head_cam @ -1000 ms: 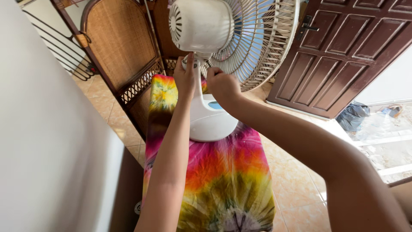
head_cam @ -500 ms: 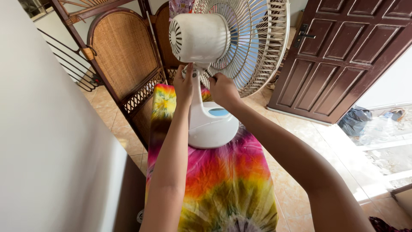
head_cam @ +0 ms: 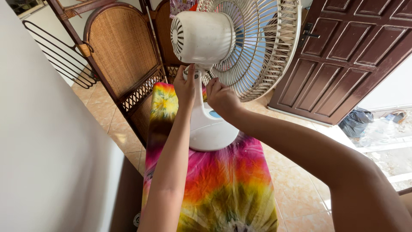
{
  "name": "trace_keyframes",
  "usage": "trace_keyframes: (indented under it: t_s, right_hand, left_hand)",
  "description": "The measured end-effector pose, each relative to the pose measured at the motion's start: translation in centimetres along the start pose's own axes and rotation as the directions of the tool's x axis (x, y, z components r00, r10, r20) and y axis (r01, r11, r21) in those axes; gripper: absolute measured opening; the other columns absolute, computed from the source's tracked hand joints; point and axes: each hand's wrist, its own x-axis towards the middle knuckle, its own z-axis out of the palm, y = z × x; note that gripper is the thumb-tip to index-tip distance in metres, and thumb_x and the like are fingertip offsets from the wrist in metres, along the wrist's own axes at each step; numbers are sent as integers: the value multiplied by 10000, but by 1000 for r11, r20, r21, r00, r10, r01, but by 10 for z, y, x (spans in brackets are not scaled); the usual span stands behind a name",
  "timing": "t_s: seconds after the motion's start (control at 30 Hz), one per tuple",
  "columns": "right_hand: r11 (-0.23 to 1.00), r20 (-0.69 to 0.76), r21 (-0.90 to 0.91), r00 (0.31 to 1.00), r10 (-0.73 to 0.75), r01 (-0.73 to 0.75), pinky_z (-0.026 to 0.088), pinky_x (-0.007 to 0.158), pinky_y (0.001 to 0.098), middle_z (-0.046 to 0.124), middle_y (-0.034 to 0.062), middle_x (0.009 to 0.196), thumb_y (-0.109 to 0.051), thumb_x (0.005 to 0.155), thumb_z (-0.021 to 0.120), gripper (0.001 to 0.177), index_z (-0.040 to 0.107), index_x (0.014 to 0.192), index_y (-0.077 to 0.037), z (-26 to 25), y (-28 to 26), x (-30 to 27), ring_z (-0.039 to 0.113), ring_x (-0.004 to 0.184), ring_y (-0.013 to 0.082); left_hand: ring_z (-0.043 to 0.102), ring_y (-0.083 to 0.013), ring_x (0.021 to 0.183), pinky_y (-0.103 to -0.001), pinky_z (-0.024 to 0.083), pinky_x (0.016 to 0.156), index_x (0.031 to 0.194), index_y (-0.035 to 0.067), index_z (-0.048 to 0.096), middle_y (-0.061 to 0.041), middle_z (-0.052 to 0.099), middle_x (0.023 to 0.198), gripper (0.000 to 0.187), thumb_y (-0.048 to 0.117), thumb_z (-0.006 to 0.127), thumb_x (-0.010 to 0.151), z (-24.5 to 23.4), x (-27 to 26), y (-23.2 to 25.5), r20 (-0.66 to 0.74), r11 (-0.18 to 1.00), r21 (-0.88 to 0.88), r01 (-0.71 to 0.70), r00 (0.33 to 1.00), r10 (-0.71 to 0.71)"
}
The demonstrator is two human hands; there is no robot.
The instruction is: The person disassembles a table fan by removing the front grille and then uses a screwdriver to loosen the neck joint. They reattach the front grille and tighten the neck joint, completing the reassembly of the fan.
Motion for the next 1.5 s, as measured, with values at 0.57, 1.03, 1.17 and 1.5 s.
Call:
trace_keyframes:
  t_s: [0.57, 1.03, 1.17, 1.5]
  right_hand:
    - [-66, 654, 741, 697, 294, -668, 488, 589, 359, 660, 140, 830, -168, 1066, 563, 211, 608, 1233, -46, -31, 15, 25, 620, 618, 223]
    - [986, -33, 61, 987, -156, 158, 476, 360, 265, 579, 116, 850, -77, 767, 643, 305, 676, 1027, 79, -28, 32, 16, 581, 564, 144]
    - [901, 49, 427, 997, 62, -77, 535, 418, 327, 573, 161, 993, -45, 839, 628, 304, 587, 1121, 60, -50, 41, 22, 653, 581, 217]
    - [327, 252, 877, 916, 312, -353, 580, 680, 502, 511, 231, 1180, -11, 940, 584, 288, 422, 1176, 17, -86, 46, 19, 682, 837, 436]
  left_hand:
    - [494, -21, 703, -198, 394, 623, 989, 63, 679, 36, 653, 823, 307, 365, 638, 1029, -5, 4, -7, 49, 1000, -19, 15, 999, -14]
    - [452, -77, 649, -237, 375, 602, 995, 63, 661, 1, 574, 759, 452, 510, 602, 1023, -11, 3, 0, 71, 989, 130, 66, 995, -76]
    - [508, -85, 628, -239, 422, 596, 982, 50, 673, -20, 601, 747, 522, 565, 588, 996, -16, -13, 17, 30, 943, 317, 99, 993, -114]
    - [424, -114, 460, -279, 317, 406, 862, -40, 650, -63, 570, 659, 375, 297, 784, 961, 12, -8, 8, 259, 689, -172, 704, 707, -658]
